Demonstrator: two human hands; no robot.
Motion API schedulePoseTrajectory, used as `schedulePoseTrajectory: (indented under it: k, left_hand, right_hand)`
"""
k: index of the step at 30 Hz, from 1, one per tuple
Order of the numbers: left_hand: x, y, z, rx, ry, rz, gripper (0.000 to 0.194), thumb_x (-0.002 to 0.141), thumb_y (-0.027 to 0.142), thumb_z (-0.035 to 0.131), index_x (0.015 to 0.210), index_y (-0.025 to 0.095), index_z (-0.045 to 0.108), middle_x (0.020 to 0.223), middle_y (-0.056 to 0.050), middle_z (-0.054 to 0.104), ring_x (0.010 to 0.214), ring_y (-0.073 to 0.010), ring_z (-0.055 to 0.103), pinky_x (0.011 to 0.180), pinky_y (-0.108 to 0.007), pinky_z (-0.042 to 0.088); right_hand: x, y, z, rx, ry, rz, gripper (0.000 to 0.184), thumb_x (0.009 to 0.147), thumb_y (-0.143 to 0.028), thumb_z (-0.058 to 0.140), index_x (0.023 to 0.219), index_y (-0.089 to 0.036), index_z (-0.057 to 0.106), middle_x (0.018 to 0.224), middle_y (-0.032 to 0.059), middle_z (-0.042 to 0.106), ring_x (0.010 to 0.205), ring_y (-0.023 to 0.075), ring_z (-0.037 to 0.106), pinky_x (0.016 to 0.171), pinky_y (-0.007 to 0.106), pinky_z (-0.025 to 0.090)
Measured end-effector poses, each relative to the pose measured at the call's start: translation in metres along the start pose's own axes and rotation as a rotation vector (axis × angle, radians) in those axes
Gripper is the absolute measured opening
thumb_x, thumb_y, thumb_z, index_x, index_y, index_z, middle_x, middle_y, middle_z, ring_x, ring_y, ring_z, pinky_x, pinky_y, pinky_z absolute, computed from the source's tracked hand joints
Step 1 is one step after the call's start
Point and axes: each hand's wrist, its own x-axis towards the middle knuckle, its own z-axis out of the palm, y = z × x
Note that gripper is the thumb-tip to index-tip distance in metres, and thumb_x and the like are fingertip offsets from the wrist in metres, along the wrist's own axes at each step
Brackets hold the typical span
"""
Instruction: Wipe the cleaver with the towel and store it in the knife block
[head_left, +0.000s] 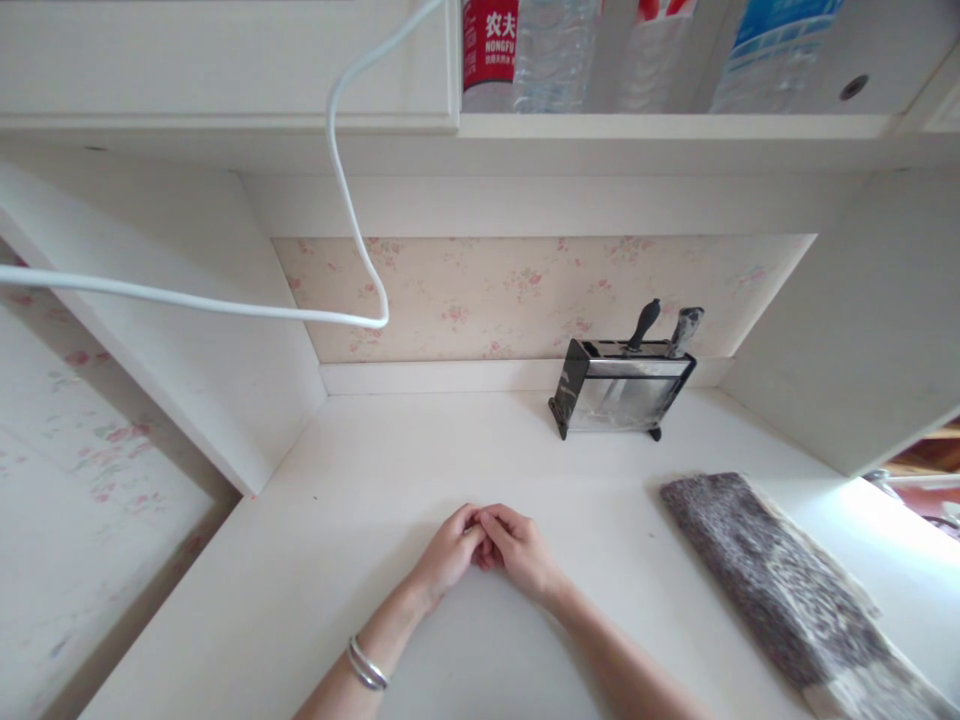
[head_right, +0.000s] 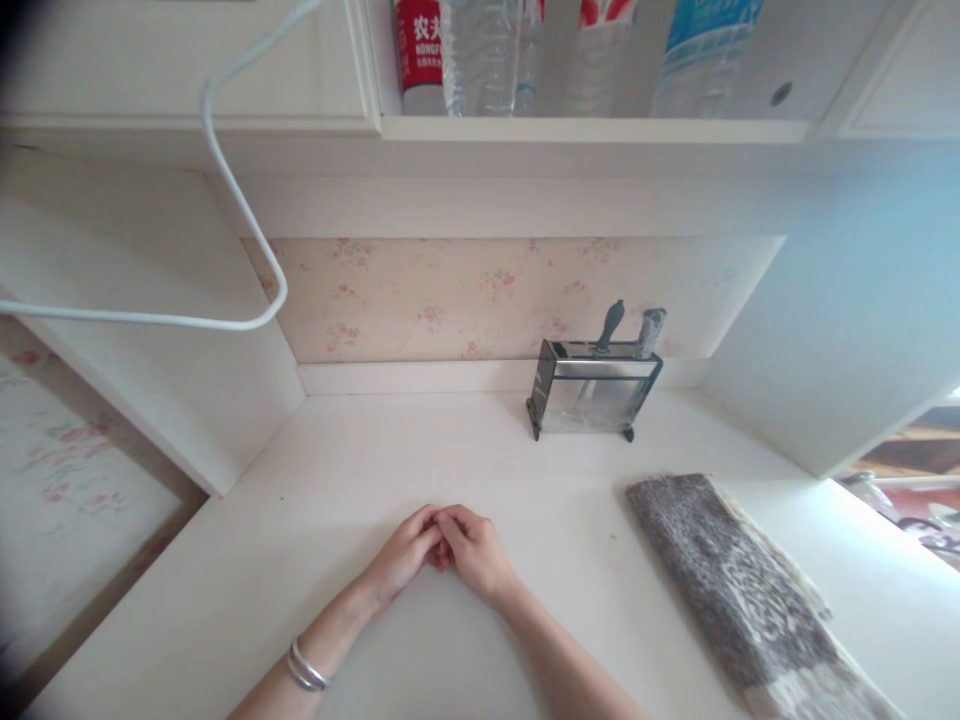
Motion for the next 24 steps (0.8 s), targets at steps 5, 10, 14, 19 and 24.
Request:
schedulePoseTrajectory:
  k: [5, 10, 14, 19, 24]
  left_hand:
    - [0.0000, -0.0022, -0.0016, -0.024, -0.036, 0.015, 0.022, 0.084, 0.039, 0.057, 0.087, 0.017, 0.056, 0.063, 0.002, 0.058, 0.059, -0.0137, 0.056, 0.056, -0.027, 0.041]
    - [-0.0002, -0.0008, -0.0020, -0.045, -0.055, 0.012, 0.025, 0.084, 0.042, 0.058, 0.090, 0.017, 0.056, 0.064, 0.002, 0.058, 0.060, -0.0138, 0.056, 0.057, -0.027, 0.041]
    - [0.0004, -0.0006, -0.0022, -0.040, -0.048, -0.007, 0.027, 0.082, 0.044, 0.061, 0.087, 0.018, 0.055, 0.063, 0.003, 0.058, 0.061, -0.0144, 0.058, 0.056, -0.026, 0.041]
    - [-0.0007, -0.0002, -0.0016, -0.030, -0.039, 0.009, 0.024, 0.083, 0.042, 0.059, 0.087, 0.018, 0.056, 0.063, 0.003, 0.058, 0.059, -0.0133, 0.056, 0.056, -0.026, 0.041]
    - [-0.0003, -0.0019, -0.0018, -0.012, -0.039, 0.024, 0.023, 0.085, 0.041, 0.057, 0.087, 0.018, 0.056, 0.063, 0.002, 0.059, 0.059, -0.0137, 0.056, 0.055, -0.026, 0.041]
  right_hand:
    - [-0.0007, -0.0017, -0.0037, 0.103, -0.031, 0.013, 0.029, 0.088, -0.039, 0.051, 0.094, -0.015, 0.066, 0.052, -0.0023, 0.057, 0.049, 0.0121, 0.053, 0.049, 0.024, 0.035]
    - [0.0004, 0.0007, -0.0056, 0.111, -0.042, 0.008, 0.027, 0.084, -0.027, 0.047, 0.096, -0.014, 0.067, 0.053, -0.0015, 0.059, 0.050, 0.0125, 0.054, 0.050, 0.024, 0.035]
    - [0.0003, 0.0021, -0.0049, 0.113, -0.050, 0.010, 0.027, 0.084, -0.028, 0.046, 0.097, -0.015, 0.066, 0.053, -0.0020, 0.059, 0.050, 0.0124, 0.053, 0.050, 0.025, 0.035]
    - [-0.0008, -0.0018, -0.0039, 0.105, -0.047, 0.017, 0.025, 0.084, -0.030, 0.049, 0.095, -0.016, 0.066, 0.054, -0.0025, 0.058, 0.050, 0.0123, 0.052, 0.050, 0.025, 0.035]
    - [-0.0005, -0.0031, -0.0025, 0.113, -0.036, 0.017, 0.024, 0.085, -0.031, 0.049, 0.094, -0.016, 0.066, 0.053, -0.0023, 0.057, 0.049, 0.0126, 0.053, 0.049, 0.025, 0.035]
